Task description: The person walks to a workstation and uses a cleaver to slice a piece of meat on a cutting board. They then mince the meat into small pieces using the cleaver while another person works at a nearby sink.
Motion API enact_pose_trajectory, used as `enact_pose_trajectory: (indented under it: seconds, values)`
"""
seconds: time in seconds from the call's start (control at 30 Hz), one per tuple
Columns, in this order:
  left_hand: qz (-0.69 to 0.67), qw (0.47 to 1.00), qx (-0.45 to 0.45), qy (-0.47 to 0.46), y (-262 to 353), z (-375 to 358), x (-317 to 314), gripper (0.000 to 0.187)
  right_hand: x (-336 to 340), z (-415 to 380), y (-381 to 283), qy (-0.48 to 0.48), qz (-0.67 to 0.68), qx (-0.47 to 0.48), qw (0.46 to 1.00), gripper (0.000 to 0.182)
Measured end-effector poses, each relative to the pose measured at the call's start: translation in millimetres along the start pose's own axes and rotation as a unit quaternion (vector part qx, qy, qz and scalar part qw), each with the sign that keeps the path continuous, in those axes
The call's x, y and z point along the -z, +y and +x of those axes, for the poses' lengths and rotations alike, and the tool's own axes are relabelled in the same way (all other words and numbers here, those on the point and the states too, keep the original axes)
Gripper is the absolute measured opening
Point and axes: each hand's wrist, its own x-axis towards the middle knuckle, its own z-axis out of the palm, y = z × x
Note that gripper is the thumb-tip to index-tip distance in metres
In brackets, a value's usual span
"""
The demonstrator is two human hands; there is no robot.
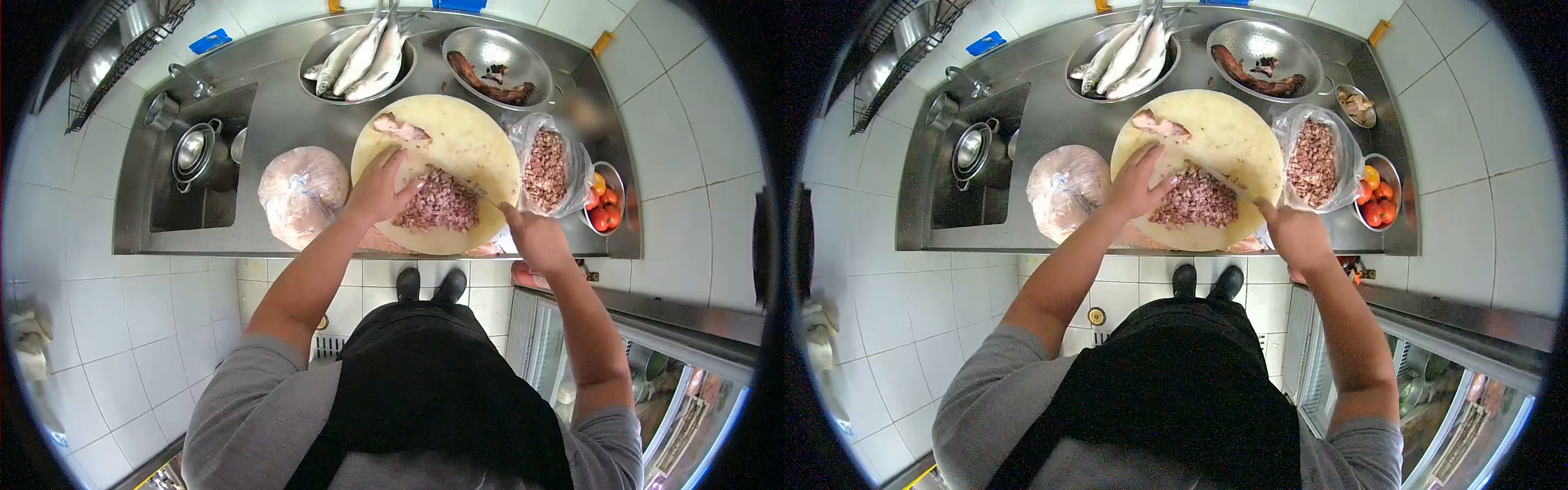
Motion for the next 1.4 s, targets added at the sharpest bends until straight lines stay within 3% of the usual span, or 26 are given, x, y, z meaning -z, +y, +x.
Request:
enact_pose_trajectory:
  seconds: [0.07,0.1,0.17,0.2,0.27,0.4,0.53,0.6,0.63,0.67,0.77,0.8,0.87,1.0,1.2,1.33,1.4]
  values:
    - [0.045,0.997,-0.017,-0.055,1,7,-5,0.085,-12,-17,2,0.072,0.161,-0.129,0.976,0.018]
    - [0.043,0.997,-0.016,-0.054,7,7,-8,0.085,-18,-26,7,0.071,0.160,-0.127,0.976,0.018]
    - [0.017,0.988,-0.021,-0.152,25,2,-13,0.105,-27,-44,14,0.061,0.441,-0.240,0.863,0.015]
    - [0.017,0.988,-0.023,-0.150,33,1,-15,0.105,-27,-49,11,0.063,0.439,-0.239,0.864,0.015]
    - [0.082,0.981,-0.026,-0.175,47,2,-19,0.118,-29,-60,2,-0.018,0.615,-0.341,0.710,0.019]
    - [0.046,0.985,0.045,-0.160,73,13,-31,0.114,-70,-54,-33,0.050,0.700,-0.372,0.607,0.020]
    - [0.090,0.981,0.060,-0.164,102,14,-46,0.103,-66,-16,-83,0.046,0.688,-0.332,0.644,0.022]
    - [0.127,0.986,0.027,-0.107,103,12,-55,0.093,-65,7,-108,0.064,0.694,-0.321,0.641,0.019]
    - [0.111,0.993,0.005,-0.050,106,11,-54,0.073,-64,17,-117,0.075,0.701,-0.318,0.633,0.018]
    - [0.118,0.992,-0.002,-0.054,100,11,-58,0.073,-63,24,-123,0.086,0.709,-0.317,0.625,0.017]
    - [-0.019,0.998,0.004,0.065,88,12,-70,0.036,-41,30,-126,0.100,0.716,-0.300,0.623,0.018]
    - [-0.021,0.998,-0.010,0.056,87,13,-71,0.036,-42,31,-127,0.112,0.717,-0.308,0.616,0.018]
    - [-0.051,0.991,-0.002,0.123,81,15,-75,0.031,-45,34,-125,0.109,0.707,-0.276,0.642,0.022]
    - [-0.010,0.991,-0.017,0.133,101,25,-66,0.028,-32,27,-117,0.097,0.772,-0.267,0.569,0.020]
    - [-0.007,0.984,-0.111,0.141,151,79,-70,0.031,-14,14,-73,0.149,0.779,-0.266,0.548,0.012]
    - [-0.041,0.971,-0.181,0.148,197,130,-94,0.031,5,2,-21,0.189,0.740,-0.315,0.564,0.010]
    - [-0.097,0.971,-0.172,0.132,215,151,-120,0.031,-20,0,6,0.336,0.616,-0.297,0.648,0.011]
